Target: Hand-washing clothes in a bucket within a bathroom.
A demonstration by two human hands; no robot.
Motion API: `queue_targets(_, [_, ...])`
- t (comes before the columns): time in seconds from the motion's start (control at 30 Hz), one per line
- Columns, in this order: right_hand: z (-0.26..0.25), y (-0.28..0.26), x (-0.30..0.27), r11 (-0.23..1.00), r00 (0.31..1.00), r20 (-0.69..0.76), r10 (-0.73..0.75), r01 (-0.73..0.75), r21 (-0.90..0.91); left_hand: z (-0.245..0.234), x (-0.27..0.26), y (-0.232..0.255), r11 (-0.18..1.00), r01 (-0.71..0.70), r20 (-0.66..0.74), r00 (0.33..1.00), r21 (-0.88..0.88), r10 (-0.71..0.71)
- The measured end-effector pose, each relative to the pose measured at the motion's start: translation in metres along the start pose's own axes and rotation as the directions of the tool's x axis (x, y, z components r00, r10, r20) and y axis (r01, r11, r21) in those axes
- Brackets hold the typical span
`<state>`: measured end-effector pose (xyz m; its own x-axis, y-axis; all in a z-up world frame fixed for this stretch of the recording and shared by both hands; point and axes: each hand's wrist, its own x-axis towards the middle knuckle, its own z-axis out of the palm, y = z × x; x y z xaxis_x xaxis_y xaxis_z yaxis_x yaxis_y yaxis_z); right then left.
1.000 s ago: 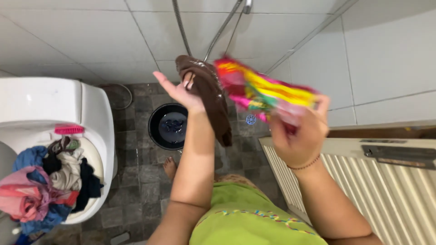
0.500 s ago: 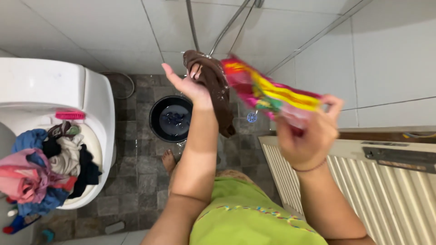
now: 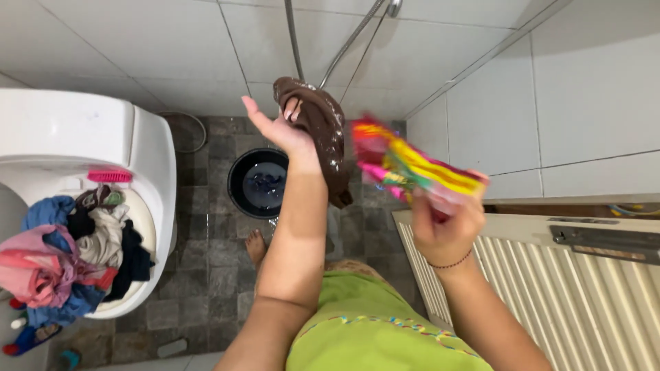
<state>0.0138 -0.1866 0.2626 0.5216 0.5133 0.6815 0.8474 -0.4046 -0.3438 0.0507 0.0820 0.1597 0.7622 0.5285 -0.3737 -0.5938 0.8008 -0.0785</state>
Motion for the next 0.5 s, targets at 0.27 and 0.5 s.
queue_targets(0.27, [-0.007,0.000,0.007,0.993,0.988,0.098,0.116,-0.115,-0.011,0.006,-0.016,0.004,0.995,-0.054,-0.035,0.998,0.081,0.057])
queue_targets(0.5, [-0.035,0.022,0.022,0.987,0.990,0.018,0.139,-0.137,-0.083,0.047,-0.059,0.013,0.754,-0.202,0.483,0.859,0.626,-0.171])
